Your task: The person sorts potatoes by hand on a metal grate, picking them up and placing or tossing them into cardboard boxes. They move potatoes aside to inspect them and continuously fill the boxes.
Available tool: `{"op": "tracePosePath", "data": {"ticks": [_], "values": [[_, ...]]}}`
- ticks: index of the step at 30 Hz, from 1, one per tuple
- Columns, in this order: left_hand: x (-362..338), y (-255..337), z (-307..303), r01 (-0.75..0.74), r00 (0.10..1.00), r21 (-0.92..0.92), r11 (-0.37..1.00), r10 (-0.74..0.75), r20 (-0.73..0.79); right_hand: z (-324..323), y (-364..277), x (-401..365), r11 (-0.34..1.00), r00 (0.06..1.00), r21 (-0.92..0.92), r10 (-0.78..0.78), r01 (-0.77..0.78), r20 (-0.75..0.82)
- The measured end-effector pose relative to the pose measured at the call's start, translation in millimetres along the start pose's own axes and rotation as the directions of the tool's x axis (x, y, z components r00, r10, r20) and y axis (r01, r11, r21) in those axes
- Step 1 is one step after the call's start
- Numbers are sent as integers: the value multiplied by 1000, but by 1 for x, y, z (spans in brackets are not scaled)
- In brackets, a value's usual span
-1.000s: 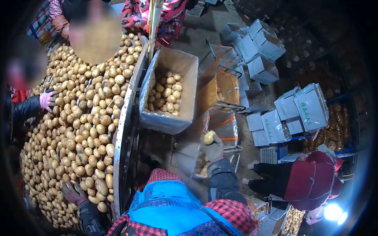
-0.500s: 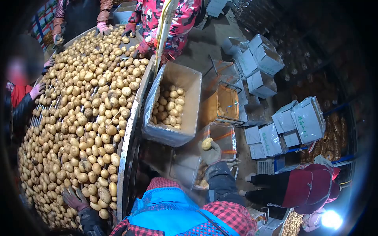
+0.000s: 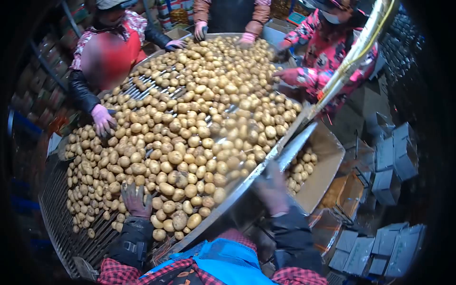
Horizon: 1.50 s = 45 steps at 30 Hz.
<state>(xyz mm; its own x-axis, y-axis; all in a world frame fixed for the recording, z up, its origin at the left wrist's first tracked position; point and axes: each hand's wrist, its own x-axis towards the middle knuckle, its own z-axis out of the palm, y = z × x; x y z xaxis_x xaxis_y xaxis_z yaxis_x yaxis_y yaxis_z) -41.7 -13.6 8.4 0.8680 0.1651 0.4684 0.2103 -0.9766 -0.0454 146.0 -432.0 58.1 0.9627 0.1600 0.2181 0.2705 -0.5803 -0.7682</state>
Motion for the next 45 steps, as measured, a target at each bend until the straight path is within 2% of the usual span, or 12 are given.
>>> {"op": "tracePosePath", "data": {"ticks": [6, 10, 14, 20, 26, 27, 28, 29, 30, 33, 42, 45], "values": [[-5, -1, 3, 25, 1000, -27, 999, -25, 0, 194, -71, 69, 809, 799, -135, -511, 572, 319], [1, 2, 1, 65, 997, -26, 998, -64, 48, 254, -70, 140, 425, 569, -381, -558, 821, 604], [-4, -3, 5, 72, 996, -11, 997, -72, 49, 270, -70, 204, 504, 622, -412, -373, 759, 688], [-1, -1, 3, 70, 997, -22, 997, -70, -41, 248, -42, 296, 831, 886, -427, -155, 356, 437], [-7, -1, 11, 97, 991, -54, 994, -102, -86, 131, -77, 210, 650, 917, 666, -133, 366, -375], [-5, -1, 12, 96, 991, -54, 994, -101, -84, 145, -33, 214, 842, 793, 139, -419, 521, -442], [-6, -1, 11, 93, 992, -52, 994, -97, -83, 207, 55, 207, 890, 948, 366, -182, 271, -260], [-4, -1, 8, 80, 994, -49, 996, -83, -74, 193, -3, 181, 914, 938, -229, -346, 336, -4], [-4, -1, 9, 76, 993, -76, 994, -83, -88, 204, -34, 159, 970, 972, 163, -201, 180, 123], [1, 1, 0, 63, 997, -38, 997, -65, -50, 215, -85, 134, 878, 788, -3, -427, 478, 443], [-1, 3, -2, 93, 995, -27, 995, -92, 33, 301, -25, 229, 650, 709, -282, -648, 705, 278], [-2, 2, 1, 73, 997, -14, 997, -72, 23, 301, -49, 271, 709, 762, -377, -351, 596, 544]]}}
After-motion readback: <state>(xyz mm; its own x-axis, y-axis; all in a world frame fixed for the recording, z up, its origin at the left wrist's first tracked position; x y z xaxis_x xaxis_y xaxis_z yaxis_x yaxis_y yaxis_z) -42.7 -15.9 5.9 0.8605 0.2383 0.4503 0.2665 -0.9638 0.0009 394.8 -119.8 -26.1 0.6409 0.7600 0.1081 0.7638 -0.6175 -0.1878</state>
